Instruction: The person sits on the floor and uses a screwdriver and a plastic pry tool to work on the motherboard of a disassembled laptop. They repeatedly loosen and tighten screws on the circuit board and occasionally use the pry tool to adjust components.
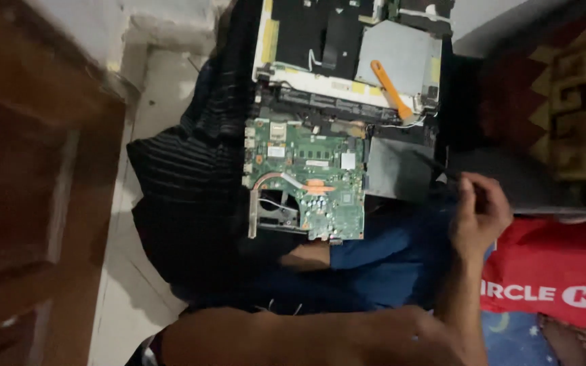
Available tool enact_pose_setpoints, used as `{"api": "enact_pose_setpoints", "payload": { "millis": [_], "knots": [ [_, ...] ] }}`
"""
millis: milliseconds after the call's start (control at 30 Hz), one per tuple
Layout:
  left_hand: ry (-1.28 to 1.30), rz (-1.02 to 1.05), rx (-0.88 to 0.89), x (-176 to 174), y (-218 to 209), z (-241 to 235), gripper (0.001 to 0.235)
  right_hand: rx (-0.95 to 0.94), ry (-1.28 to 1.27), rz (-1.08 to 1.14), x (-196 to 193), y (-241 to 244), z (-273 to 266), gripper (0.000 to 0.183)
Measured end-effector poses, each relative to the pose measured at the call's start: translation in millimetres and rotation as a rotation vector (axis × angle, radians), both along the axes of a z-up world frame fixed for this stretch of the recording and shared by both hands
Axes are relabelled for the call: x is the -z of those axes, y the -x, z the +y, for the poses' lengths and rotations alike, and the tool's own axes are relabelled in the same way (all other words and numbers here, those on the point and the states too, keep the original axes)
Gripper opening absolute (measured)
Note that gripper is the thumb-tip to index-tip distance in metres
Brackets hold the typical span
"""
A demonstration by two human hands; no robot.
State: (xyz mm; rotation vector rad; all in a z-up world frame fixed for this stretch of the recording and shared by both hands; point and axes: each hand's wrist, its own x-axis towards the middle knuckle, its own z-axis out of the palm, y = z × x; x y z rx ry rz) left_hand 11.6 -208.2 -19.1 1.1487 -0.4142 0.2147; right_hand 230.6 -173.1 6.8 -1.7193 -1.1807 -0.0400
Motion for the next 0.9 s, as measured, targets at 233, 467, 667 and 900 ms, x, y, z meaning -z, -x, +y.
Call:
{"api": "enact_pose_setpoints", "payload": {
  "millis": [233,467,667,900],
  "knots": [
    [0.098,0.057,-0.089,-165,146,111,0.050,0.279,-0.246,0.162,46,-16,-13,0.011],
    [-0.087,0.046,-0.153,-206,149,152,0.026,0.011,0.057,-0.091,-3,21,-10,0.014],
    [-0.931,0.051,-1.188,-64,73,215,0.024,-0.249,0.341,-0.369,-65,65,12,0.013],
    [-1.093,0.293,-1.108,-8,23,237,0.020,-0.301,0.413,-0.575,-88,82,45,0.015]
  ]
}}
